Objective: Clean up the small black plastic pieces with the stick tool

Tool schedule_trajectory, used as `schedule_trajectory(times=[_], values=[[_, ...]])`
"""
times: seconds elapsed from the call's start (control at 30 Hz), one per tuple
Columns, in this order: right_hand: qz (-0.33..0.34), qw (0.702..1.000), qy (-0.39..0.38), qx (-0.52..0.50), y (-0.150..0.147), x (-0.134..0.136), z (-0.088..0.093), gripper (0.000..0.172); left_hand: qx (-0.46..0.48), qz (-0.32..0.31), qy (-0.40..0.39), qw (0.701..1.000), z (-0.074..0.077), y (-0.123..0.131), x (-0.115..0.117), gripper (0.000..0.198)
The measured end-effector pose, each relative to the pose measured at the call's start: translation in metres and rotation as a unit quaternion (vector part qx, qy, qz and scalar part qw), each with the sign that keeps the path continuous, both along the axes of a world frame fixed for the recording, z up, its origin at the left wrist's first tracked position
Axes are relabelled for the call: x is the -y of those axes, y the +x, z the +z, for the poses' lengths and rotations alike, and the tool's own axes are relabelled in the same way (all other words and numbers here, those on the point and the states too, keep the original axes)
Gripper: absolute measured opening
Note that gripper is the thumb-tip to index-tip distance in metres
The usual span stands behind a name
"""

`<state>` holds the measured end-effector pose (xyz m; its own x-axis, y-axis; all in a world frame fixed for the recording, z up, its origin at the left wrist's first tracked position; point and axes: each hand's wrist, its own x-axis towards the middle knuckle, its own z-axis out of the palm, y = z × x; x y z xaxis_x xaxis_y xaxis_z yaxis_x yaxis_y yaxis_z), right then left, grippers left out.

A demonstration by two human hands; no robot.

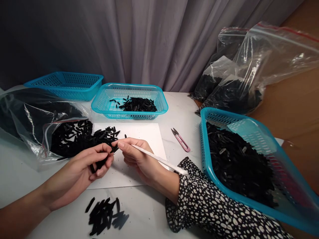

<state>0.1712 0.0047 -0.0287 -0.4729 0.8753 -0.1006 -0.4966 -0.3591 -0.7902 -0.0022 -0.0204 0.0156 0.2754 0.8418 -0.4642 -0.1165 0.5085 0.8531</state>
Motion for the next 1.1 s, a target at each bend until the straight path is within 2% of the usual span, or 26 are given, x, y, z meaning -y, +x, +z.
schedule_trajectory(times=[0.03, 0.1, 0.33, 0.47, 0.57, 0.67, 0.83, 1.1], values=[[0.001, 1.0, 0.0, -0.004, 0.0002, -0.0004, -0.0001, 0.018, 0.015, 0.009, -0.015, 1.0, 0.0, -0.0002, -0.0002, 0.009], [0.0, 1.0, -0.001, -0.009, 0.0004, -0.0011, -0.0005, 0.018, 0.032, 0.021, -0.028, 0.999, -0.0007, 0.0, -0.0006, 0.018], [0.0, 1.0, 0.008, -0.005, 0.0004, -0.0007, -0.0019, 0.019, 0.0, 0.029, 0.029, 0.999, -0.006, 0.0018, -0.0026, 0.025], [-0.017, 1.0, 0.004, 0.004, -0.0008, 0.0002, -0.0019, 0.017, -0.02, 0.058, 0.032, 0.998, -0.0089, 0.0005, -0.0029, 0.033], [-0.009, 1.0, -0.011, 0.015, -0.0025, 0.0017, -0.0012, 0.023, -0.024, 0.074, 0.03, 0.996, -0.0092, 0.0003, -0.0025, 0.04], [0.006, 0.997, 0.014, 0.071, -0.0051, 0.0044, -0.0003, 0.032, -0.021, 0.078, 0.034, 0.996, -0.0083, 0.0012, -0.0018, 0.044], [-0.006, 0.991, 0.044, 0.125, -0.009, 0.0081, -0.0002, 0.034, -0.007, 0.075, 0.042, 0.996, -0.008, 0.0028, -0.0005, 0.043], [-0.056, 0.992, 0.027, 0.11, -0.0066, 0.0065, 0.0057, 0.034, 0.019, 0.082, 0.037, 0.996, -0.0086, 0.0016, -0.0014, 0.031]])
